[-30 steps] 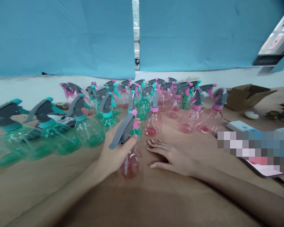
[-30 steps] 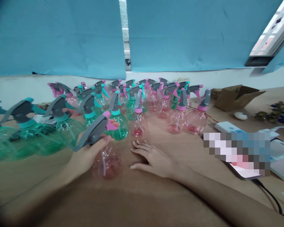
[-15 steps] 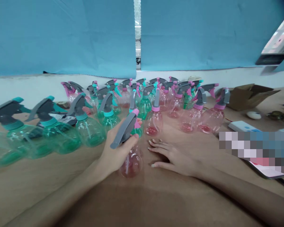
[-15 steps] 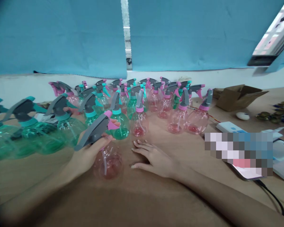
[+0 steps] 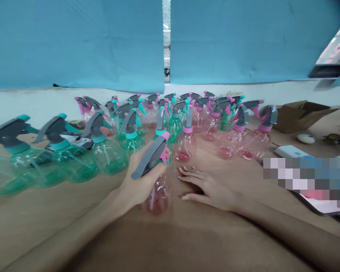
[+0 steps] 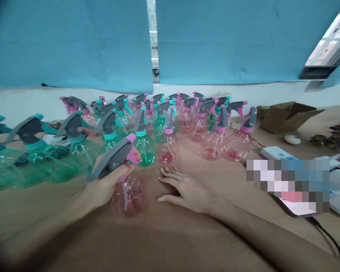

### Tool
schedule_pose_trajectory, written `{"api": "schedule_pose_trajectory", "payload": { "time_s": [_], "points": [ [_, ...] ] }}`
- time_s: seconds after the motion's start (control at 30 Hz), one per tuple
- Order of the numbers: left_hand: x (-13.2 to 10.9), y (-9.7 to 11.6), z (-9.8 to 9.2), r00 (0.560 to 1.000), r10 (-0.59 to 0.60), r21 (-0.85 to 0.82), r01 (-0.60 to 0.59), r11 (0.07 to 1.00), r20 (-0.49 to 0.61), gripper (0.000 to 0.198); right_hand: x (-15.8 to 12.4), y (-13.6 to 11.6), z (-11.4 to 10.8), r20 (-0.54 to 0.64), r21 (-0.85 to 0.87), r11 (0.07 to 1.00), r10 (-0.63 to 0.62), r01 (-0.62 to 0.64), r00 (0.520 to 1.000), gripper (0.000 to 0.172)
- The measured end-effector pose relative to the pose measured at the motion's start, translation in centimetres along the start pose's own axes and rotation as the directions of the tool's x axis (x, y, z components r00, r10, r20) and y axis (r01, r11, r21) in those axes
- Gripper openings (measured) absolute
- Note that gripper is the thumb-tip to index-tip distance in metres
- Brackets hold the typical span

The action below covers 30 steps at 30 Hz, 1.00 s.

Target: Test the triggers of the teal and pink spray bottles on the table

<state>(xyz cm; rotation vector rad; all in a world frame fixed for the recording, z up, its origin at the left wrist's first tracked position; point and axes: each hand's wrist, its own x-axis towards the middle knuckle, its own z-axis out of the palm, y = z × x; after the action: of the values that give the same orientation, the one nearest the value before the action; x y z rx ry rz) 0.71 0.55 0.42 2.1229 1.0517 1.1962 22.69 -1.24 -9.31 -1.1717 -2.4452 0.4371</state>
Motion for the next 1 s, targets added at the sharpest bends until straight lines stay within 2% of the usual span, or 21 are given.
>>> {"api": "schedule_pose_trajectory", "payload": {
  "time_s": [0.23, 0.4, 0.5, 0.63, 1.0],
  "points": [
    [-0.13, 0.19, -0.01, 1.000, -0.009, 0.018, 0.009, 1.000, -0.007, 0.006, 0.02, -0.02, -0.08, 0.018, -0.014, 1.000, 0.008, -0.008, 1.000, 0.062],
    [-0.32, -0.26, 0.37, 0.997, -0.075, 0.009, 0.075, 0.997, -0.007, 0.023, 0.04, -0.10, -0.10, -0.003, -0.007, 1.000, -0.003, 0.003, 1.000, 0.060],
    [-0.37, -0.42, 0.61, 0.998, -0.044, 0.027, 0.045, 0.999, -0.037, 0.021, 0.05, -0.11, -0.07, -0.004, -0.009, 1.000, -0.002, 0.002, 1.000, 0.061],
    [-0.31, -0.41, 0.69, 0.998, -0.003, 0.048, 0.006, 0.999, -0.058, 0.028, 0.06, -0.08, -0.04, 0.009, -0.018, 1.000, 0.006, -0.006, 1.000, 0.063],
    [-0.29, 0.00, 0.54, 0.999, -0.015, 0.083, 0.020, 0.996, -0.052, 0.031, 0.06, -0.09, -0.11, 0.007, 0.000, 1.000, 0.004, -0.004, 1.000, 0.061]
  ]
}}
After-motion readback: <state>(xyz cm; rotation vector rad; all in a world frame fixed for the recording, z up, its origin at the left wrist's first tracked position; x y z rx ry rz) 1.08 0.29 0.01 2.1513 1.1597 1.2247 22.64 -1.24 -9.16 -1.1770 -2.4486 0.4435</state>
